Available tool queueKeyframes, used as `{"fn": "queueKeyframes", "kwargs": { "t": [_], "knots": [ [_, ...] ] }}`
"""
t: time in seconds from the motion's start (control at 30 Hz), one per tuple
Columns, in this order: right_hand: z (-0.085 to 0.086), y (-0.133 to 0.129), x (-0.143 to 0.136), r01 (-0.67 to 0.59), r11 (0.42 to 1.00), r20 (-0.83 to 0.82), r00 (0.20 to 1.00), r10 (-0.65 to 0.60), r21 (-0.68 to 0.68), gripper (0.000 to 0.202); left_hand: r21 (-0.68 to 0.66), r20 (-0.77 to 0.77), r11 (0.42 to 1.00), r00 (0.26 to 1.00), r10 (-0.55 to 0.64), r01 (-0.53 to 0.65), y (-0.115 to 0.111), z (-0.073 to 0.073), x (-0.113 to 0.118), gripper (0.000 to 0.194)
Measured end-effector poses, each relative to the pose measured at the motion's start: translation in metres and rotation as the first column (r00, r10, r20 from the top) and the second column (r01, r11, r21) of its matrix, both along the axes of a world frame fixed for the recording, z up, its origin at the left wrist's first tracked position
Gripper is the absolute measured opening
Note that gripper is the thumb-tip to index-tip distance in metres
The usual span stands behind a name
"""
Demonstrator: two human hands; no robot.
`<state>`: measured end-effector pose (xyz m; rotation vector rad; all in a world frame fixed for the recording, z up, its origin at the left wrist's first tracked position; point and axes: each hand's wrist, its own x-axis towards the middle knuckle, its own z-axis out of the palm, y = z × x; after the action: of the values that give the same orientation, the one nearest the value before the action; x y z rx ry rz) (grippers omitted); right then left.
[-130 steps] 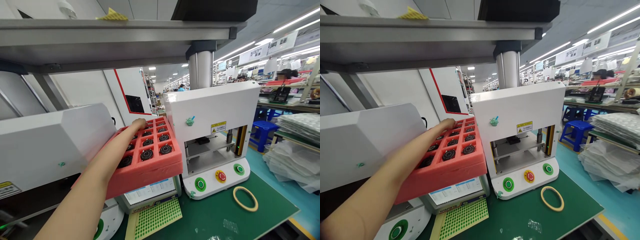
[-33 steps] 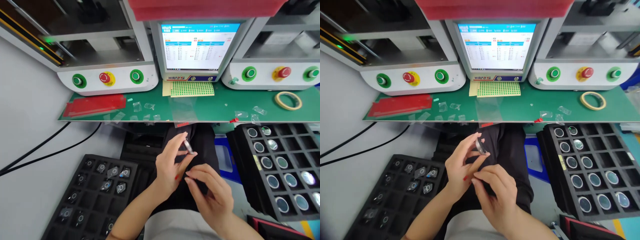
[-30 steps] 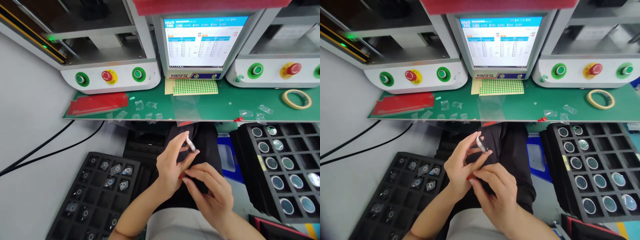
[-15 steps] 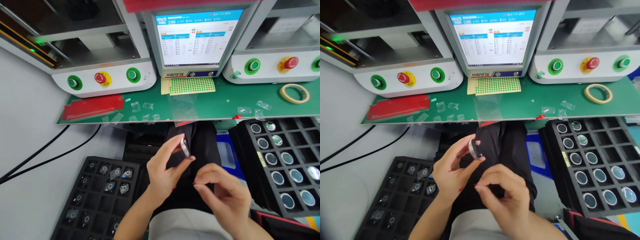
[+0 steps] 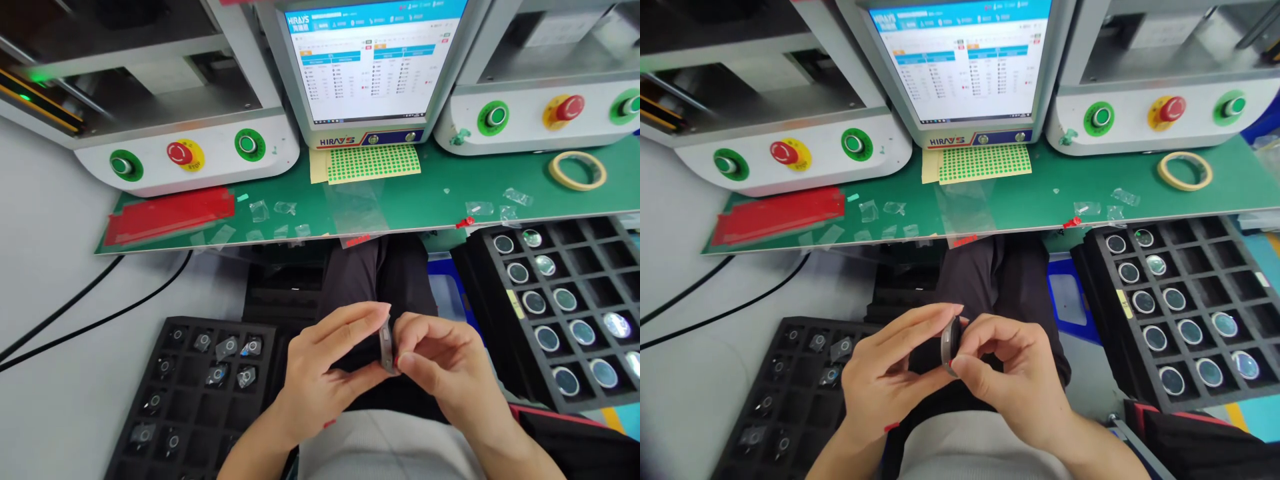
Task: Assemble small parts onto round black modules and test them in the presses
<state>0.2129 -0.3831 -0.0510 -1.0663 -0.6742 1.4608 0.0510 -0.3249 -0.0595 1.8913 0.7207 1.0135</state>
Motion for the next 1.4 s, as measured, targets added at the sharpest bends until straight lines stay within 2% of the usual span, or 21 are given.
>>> {"fn": "queueKeyframes", "kwargs": {
  "t": [0.4, 0.73, 0.83, 0.93, 1.07, 1.13, 1.2, 1.23, 1.3, 1.4],
  "knots": [
    [-0.003, -0.002, 0.000, 0.001, 0.998, -0.064, 0.998, -0.005, -0.070, 0.014, 0.055, -0.036, 0.998, 0.999, 0.013, -0.011, -0.001, 0.004, 0.003, 0.061],
    [-0.005, -0.002, -0.006, 0.020, 0.998, -0.208, 0.978, -0.033, -0.063, 0.010, 0.081, -0.029, 0.996, 0.999, 0.025, -0.023, 0.000, 0.004, 0.001, 0.060],
    [-0.004, 0.000, -0.009, -0.005, 0.997, -0.327, 0.945, -0.023, -0.083, 0.011, 0.139, -0.039, 0.990, 0.999, 0.034, -0.029, 0.001, 0.003, -0.001, 0.055],
    [-0.004, 0.004, -0.012, -0.018, 0.990, -0.476, 0.878, -0.051, -0.139, 0.020, 0.190, -0.067, 0.982, 0.998, 0.023, -0.010, 0.003, 0.001, -0.004, 0.056],
    [-0.007, 0.009, -0.015, -0.042, 0.974, -0.526, 0.847, -0.083, -0.221, 0.034, 0.197, -0.064, 0.980, 0.998, -0.003, 0.016, 0.004, -0.003, -0.007, 0.061],
    [-0.009, 0.009, -0.014, -0.081, 0.974, -0.552, 0.832, -0.050, -0.211, 0.036, 0.106, -0.004, 0.994, 1.000, -0.018, 0.018, 0.005, -0.006, -0.007, 0.062],
    [-0.010, 0.009, -0.011, -0.106, 0.982, -0.580, 0.815, -0.004, -0.154, 0.033, -0.107, 0.104, 0.993, 0.994, -0.033, 0.044, 0.006, -0.009, -0.006, 0.062],
    [-0.009, 0.008, -0.009, -0.091, 0.988, -0.574, 0.819, 0.005, -0.122, 0.031, -0.237, 0.163, 0.968, 0.986, -0.040, 0.079, 0.007, -0.010, -0.006, 0.059],
    [-0.008, 0.007, -0.004, -0.006, 0.997, -0.491, 0.871, -0.033, -0.076, 0.025, -0.462, 0.276, 0.867, 0.959, -0.059, 0.187, 0.006, -0.012, -0.004, 0.043],
    [-0.008, 0.005, -0.001, 0.205, 0.978, -0.236, 0.950, -0.204, -0.019, 0.017, -0.651, 0.449, 0.663, 0.892, -0.056, 0.369, 0.001, -0.013, 0.000, 0.029]
  ]
}}
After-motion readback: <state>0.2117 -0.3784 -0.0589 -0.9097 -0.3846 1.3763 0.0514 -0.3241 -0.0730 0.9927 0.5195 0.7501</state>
